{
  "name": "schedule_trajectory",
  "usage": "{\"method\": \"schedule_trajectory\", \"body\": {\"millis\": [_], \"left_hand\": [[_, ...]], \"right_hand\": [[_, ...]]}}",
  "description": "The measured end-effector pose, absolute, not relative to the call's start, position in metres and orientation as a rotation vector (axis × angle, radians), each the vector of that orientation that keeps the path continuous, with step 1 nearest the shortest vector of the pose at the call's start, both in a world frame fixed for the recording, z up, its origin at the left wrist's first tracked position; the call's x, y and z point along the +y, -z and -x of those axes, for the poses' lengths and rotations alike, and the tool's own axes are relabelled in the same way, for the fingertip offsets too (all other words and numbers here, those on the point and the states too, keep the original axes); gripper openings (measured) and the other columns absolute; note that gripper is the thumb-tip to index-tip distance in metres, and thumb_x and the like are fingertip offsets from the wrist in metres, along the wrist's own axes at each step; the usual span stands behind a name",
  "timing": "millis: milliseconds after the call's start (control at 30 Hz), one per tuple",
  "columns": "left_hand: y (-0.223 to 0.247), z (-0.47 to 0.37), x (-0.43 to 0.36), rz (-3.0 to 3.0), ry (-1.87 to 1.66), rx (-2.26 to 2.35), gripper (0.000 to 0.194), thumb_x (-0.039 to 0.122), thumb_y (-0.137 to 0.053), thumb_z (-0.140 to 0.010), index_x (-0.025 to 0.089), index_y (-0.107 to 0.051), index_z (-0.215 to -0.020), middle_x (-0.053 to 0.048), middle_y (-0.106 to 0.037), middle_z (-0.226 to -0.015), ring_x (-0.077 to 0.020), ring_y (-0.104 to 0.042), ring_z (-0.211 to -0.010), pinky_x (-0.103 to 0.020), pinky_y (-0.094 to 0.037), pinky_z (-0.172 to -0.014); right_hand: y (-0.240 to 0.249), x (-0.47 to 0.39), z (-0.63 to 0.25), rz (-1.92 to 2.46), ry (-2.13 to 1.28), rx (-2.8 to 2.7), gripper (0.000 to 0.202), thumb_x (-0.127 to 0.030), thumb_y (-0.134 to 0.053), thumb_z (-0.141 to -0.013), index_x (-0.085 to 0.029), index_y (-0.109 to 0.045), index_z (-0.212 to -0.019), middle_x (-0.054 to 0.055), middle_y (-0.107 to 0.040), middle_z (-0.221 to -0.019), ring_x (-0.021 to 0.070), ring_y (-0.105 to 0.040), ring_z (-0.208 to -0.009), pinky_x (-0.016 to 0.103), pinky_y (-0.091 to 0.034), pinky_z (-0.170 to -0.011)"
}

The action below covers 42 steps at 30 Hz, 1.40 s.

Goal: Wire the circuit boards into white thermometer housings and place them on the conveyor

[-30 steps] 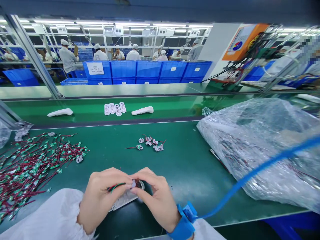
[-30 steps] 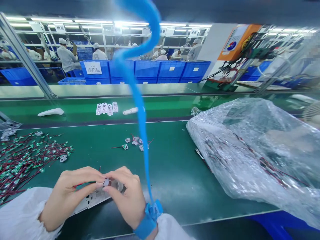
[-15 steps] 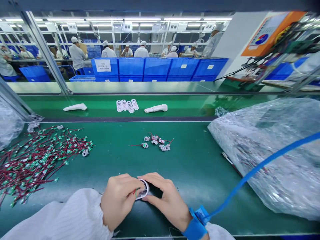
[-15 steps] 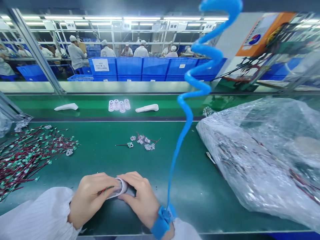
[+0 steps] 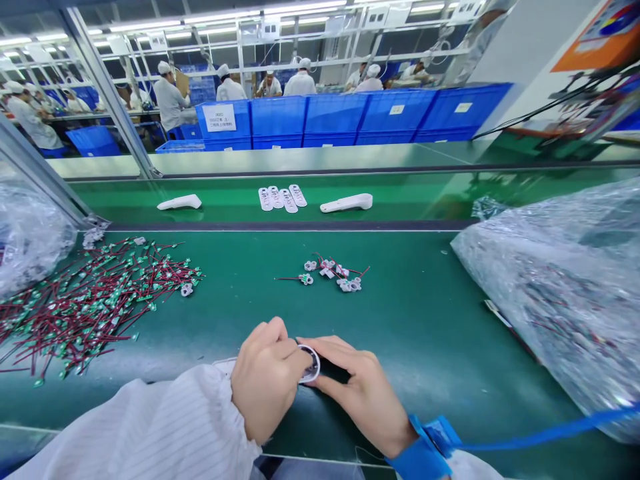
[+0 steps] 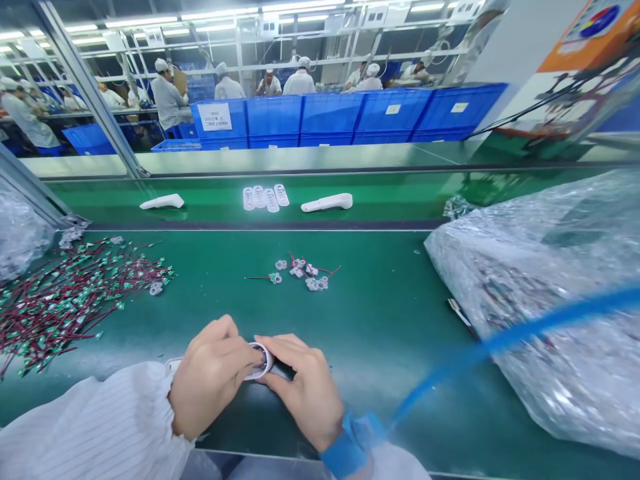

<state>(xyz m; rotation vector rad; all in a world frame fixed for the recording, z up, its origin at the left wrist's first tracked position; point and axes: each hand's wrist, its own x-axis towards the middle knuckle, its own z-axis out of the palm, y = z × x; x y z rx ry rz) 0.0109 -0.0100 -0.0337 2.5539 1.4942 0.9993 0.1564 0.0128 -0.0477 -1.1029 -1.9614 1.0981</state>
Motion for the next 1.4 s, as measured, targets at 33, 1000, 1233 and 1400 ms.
{"method": "schedule_trajectory", "body": {"millis": [33, 1000, 1233, 1400], "left_hand": [[0.033, -0.011, -0.009, -2.545, -0.957, 1.532, 0.028, 0.011, -0.042, -0.079, 0.017, -0.055, -0.056, -0.001, -0.054, -0.05, -0.0152, -0.041, -0.054, -0.026, -0.033, -0.05], [0.039, 0.088, 0.34, -2.116, -0.346, 1.686, 0.032, 0.041, -0.049, -0.077, 0.011, -0.058, -0.07, 0.002, -0.055, -0.063, -0.0125, -0.053, -0.057, -0.026, -0.042, -0.055], [0.04, 0.08, 0.338, -2.109, -0.434, 1.583, 0.029, 0.038, -0.048, -0.079, 0.011, -0.058, -0.082, -0.001, -0.06, -0.075, -0.016, -0.057, -0.07, -0.032, -0.045, -0.065], [0.016, 0.086, 0.318, -2.108, -0.635, 1.632, 0.028, 0.038, -0.053, -0.075, 0.012, -0.059, -0.085, -0.006, -0.062, -0.089, -0.0176, -0.056, -0.08, -0.033, -0.044, -0.073]], "right_hand": [[0.049, 0.014, -0.157, 1.103, -1.091, -1.956, 0.032, -0.012, -0.064, -0.066, -0.022, -0.063, -0.096, 0.002, -0.066, -0.093, 0.0174, -0.057, -0.088, 0.028, -0.045, -0.078], [0.019, 0.373, -0.322, 1.624, -0.086, -2.449, 0.022, -0.027, -0.046, -0.083, -0.016, -0.052, -0.102, 0.006, -0.054, -0.105, 0.0163, -0.054, -0.088, 0.036, -0.045, -0.075], [-0.023, 0.318, -0.271, 1.394, -0.11, -2.512, 0.027, -0.028, -0.035, -0.087, -0.013, -0.054, -0.1, 0.004, -0.055, -0.099, 0.0185, -0.053, -0.093, 0.038, -0.042, -0.079], [-0.026, 0.201, -0.174, 1.023, -0.254, -2.655, 0.012, -0.021, -0.058, -0.07, -0.016, -0.063, -0.081, 0.003, -0.064, -0.078, 0.015, -0.057, -0.073, 0.023, -0.044, -0.066]]}}
